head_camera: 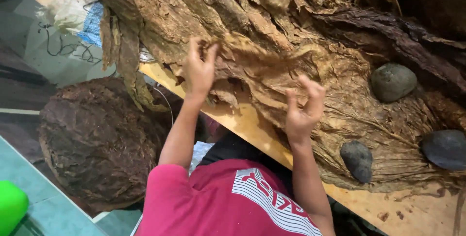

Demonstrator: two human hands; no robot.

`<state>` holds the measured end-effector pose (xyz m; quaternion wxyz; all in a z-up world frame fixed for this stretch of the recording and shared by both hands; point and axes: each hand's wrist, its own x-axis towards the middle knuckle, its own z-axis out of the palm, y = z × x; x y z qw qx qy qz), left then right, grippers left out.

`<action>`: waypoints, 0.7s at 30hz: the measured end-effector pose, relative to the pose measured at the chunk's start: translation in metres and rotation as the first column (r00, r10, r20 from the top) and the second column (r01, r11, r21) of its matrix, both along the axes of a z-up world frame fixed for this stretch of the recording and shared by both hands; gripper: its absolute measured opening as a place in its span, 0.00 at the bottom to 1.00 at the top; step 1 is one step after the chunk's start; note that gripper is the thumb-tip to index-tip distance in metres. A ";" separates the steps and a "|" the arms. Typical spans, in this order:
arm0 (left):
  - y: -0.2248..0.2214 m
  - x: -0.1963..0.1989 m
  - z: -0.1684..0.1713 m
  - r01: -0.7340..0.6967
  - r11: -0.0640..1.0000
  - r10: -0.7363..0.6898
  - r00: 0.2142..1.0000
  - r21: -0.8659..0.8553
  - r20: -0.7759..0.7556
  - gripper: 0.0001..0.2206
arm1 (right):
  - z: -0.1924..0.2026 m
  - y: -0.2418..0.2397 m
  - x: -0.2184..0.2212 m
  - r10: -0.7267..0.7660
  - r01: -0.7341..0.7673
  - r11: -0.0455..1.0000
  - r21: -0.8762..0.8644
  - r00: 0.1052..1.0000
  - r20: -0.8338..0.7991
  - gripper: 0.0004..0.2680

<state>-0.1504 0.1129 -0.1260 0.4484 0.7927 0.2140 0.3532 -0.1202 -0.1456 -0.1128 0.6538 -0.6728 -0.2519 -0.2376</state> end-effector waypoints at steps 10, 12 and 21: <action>0.033 0.012 -0.018 -0.106 0.993 0.095 0.983 -0.060 -0.156 0.16 | -0.045 0.014 -0.029 0.127 0.104 0.489 -0.866 0.974 0.188 0.32; 0.033 0.007 -0.018 -0.116 0.991 0.106 0.984 -0.065 -0.142 0.18 | -0.044 0.013 -0.033 0.129 0.104 0.469 -0.877 0.974 0.184 0.29; 0.008 -0.027 0.053 0.148 0.969 -0.142 0.989 -0.198 0.042 0.21 | -0.050 0.029 -0.028 0.046 0.161 0.622 -0.766 0.969 0.242 0.29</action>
